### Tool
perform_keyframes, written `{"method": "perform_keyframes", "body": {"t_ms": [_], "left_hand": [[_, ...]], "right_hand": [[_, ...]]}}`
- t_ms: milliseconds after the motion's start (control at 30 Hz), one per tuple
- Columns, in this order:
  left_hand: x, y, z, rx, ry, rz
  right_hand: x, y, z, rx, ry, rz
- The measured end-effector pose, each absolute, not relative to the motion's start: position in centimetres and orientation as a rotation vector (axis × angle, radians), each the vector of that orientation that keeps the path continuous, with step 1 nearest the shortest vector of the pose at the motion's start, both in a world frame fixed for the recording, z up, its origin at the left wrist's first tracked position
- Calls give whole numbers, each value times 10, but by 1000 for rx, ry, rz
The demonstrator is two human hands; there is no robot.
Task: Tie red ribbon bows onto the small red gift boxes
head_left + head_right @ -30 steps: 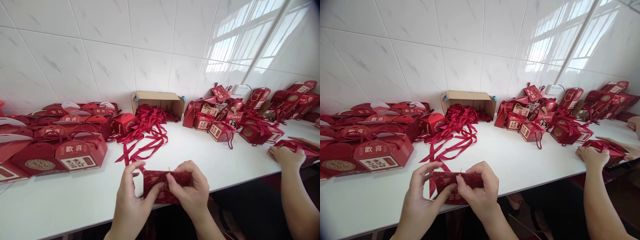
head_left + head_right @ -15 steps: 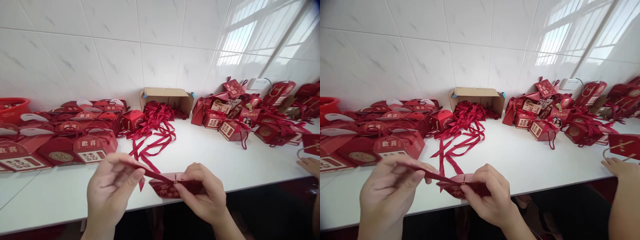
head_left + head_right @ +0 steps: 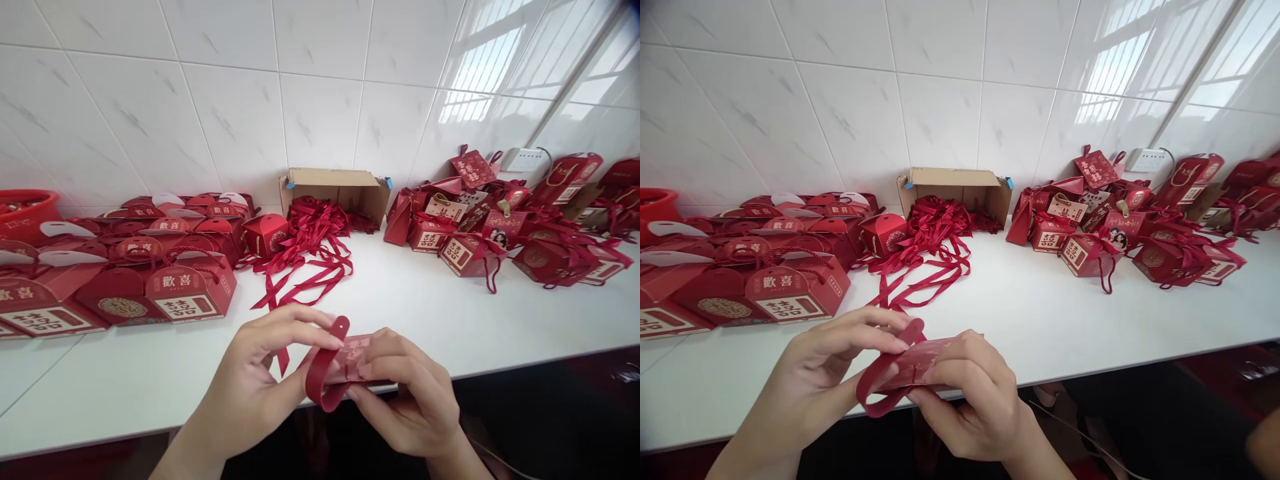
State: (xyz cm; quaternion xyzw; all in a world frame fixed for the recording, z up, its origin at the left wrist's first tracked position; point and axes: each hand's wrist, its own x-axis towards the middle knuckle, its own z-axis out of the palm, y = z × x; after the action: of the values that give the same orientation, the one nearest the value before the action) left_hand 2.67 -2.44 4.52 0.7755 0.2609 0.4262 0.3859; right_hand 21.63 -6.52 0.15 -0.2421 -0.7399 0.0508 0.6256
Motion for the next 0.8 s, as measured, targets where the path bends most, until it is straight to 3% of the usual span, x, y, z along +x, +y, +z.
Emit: {"method": "perform_keyframes", "body": {"t_ms": [300, 800], "left_hand": [[49, -41, 41, 1478, 884, 1105], [39, -32, 35, 1759, 683, 1058]], "right_hand": [[213, -61, -2, -609, -1676, 144], [212, -59, -3, -677, -1639, 195]]}}
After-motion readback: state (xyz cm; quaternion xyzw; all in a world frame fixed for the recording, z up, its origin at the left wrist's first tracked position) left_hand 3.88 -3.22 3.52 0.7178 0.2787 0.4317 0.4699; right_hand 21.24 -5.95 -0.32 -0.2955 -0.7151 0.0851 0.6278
